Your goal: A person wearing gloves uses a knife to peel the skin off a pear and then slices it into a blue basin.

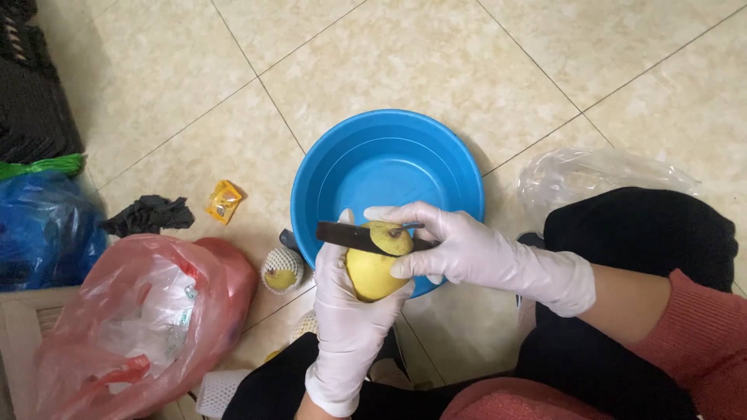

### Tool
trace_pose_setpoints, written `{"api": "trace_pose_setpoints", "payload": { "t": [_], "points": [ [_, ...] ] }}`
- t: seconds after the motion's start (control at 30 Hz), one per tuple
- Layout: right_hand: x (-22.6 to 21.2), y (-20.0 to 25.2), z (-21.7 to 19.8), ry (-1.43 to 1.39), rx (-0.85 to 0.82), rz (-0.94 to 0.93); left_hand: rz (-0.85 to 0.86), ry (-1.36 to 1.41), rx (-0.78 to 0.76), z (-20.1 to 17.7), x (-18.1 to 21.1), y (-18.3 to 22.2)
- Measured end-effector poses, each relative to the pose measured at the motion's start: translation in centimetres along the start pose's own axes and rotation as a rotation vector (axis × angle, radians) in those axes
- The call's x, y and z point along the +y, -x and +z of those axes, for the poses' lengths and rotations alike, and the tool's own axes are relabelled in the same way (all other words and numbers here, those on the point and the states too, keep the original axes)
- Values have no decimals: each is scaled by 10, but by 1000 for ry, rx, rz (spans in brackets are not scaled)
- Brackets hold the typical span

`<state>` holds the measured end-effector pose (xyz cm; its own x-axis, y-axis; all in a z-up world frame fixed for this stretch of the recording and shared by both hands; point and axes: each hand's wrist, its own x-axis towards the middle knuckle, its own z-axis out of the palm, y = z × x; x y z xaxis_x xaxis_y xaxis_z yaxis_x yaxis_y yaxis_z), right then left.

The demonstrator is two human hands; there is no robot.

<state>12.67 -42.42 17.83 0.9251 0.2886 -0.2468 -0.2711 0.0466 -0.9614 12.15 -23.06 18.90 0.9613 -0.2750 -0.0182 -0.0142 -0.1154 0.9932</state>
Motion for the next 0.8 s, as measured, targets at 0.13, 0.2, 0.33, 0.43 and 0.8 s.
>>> {"api": "trace_pose_setpoints", "payload": {
  "t": [0.13, 0.2, 0.33, 0.43, 0.8],
  "points": [
    [-2, -4, -4, -39, -23, 32, -16, -12, 28, 1, -5, -2],
    [-10, -3, -7, -38, -31, 97, -74, 57, 5, -3, 0, -3],
    [-17, 3, -15, -18, -55, 163, -114, 239, -93, -13, -13, -6],
    [-8, 3, -19, -83, -101, 136, -142, 251, -124, -17, -10, -5],
    [-12, 5, -17, -317, 20, 183, 7, 95, -44, -1, -2, -4]
  ]
}}
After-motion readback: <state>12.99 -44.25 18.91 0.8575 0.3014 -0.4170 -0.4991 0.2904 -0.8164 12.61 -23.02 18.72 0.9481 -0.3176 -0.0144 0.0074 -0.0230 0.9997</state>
